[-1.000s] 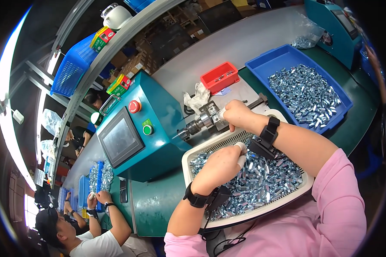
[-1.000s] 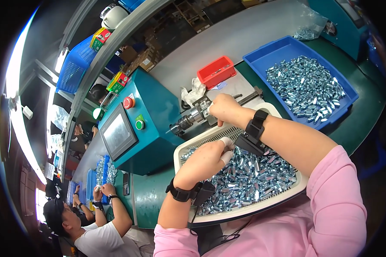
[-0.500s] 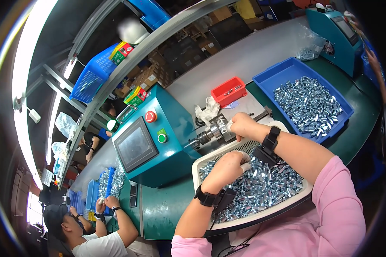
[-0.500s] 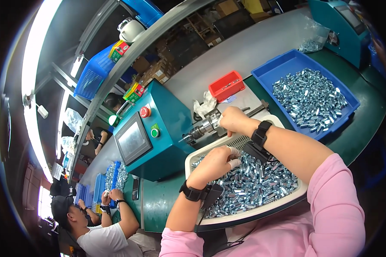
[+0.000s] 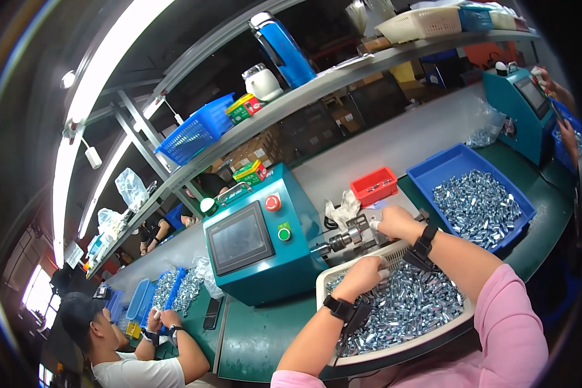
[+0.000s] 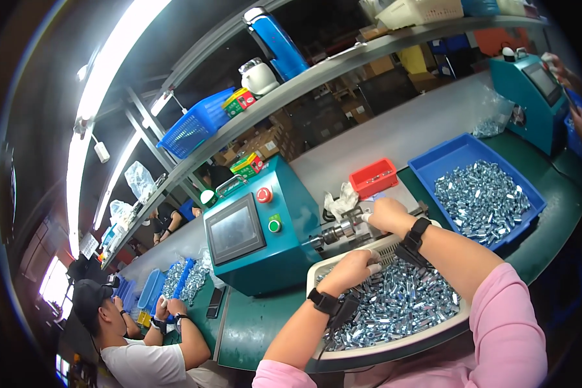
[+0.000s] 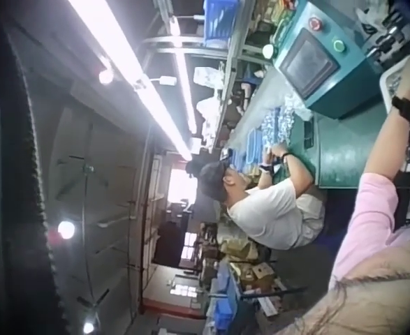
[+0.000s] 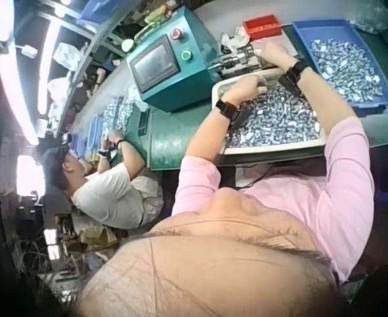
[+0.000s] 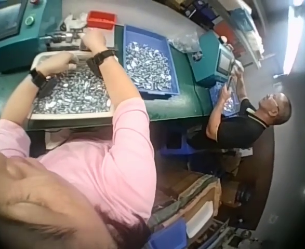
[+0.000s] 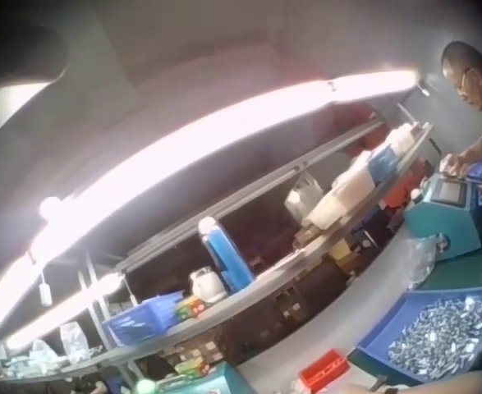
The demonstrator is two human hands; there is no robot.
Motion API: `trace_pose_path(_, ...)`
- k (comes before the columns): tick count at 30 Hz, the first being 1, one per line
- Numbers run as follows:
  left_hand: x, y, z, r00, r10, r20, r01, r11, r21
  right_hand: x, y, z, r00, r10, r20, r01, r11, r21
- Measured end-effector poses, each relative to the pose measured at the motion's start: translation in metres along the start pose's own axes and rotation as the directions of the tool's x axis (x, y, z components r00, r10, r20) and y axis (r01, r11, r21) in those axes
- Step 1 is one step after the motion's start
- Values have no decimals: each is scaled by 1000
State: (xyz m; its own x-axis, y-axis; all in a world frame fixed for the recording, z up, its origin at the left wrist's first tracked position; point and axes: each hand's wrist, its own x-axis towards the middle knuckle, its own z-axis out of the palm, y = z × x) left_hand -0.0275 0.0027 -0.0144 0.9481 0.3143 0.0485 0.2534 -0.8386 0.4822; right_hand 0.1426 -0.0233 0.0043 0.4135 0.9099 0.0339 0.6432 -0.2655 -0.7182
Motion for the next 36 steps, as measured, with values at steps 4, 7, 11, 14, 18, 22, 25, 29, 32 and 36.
trace_pose_path(4, 3, -5, 2, 1000, -17, 0, 17, 1000, -6, -3, -12, 4, 992, -83, -95, 46, 940, -339)
trace_pose_path(7, 5, -1, 4, 1000, -15, -5, 15, 1000, -13, 2, -10, 14, 922, -319, -221, 142, 807, -573)
trace_pose_path(11, 3, -9, -3, 999, -31, -37, 29, 998, -47, 7, -23, -13, 922, -134, -364, -81, 851, -518)
trace_pose_path(14, 4, -9, -1, 998, -20, -56, 14, 994, -112, 22, 36, -57, 863, 38, -504, -349, 766, -539)
trace_pose_path(18, 5, -14, 1, 997, 37, -69, -41, 997, -59, 8, 109, -97, 832, 178, -526, -513, 609, -605)
trace_pose_path(22, 5, -12, 1, 996, 78, -45, -79, 996, -28, 4, 125, -109, 789, 214, -575, -552, 658, -513)
trace_pose_path(25, 4, -9, -2, 989, 101, -106, -109, 991, -77, -3, 56, -95, 868, 75, -492, -319, 843, -434)
trace_pose_path(29, 5, 9, -11, 954, 61, -293, -118, 976, -181, 11, 2, -47, 934, 39, -354, 26, 984, 175)
trace_pose_path(32, 12, 4, -4, 899, 43, -436, -128, 977, -169, 13, 10, -11, 921, 16, -390, 130, 929, 345)
trace_pose_path(36, 18, -4, -6, 843, 9, -538, -96, 986, -134, 18, 35, 10, 816, -61, -575, 275, 916, 292)
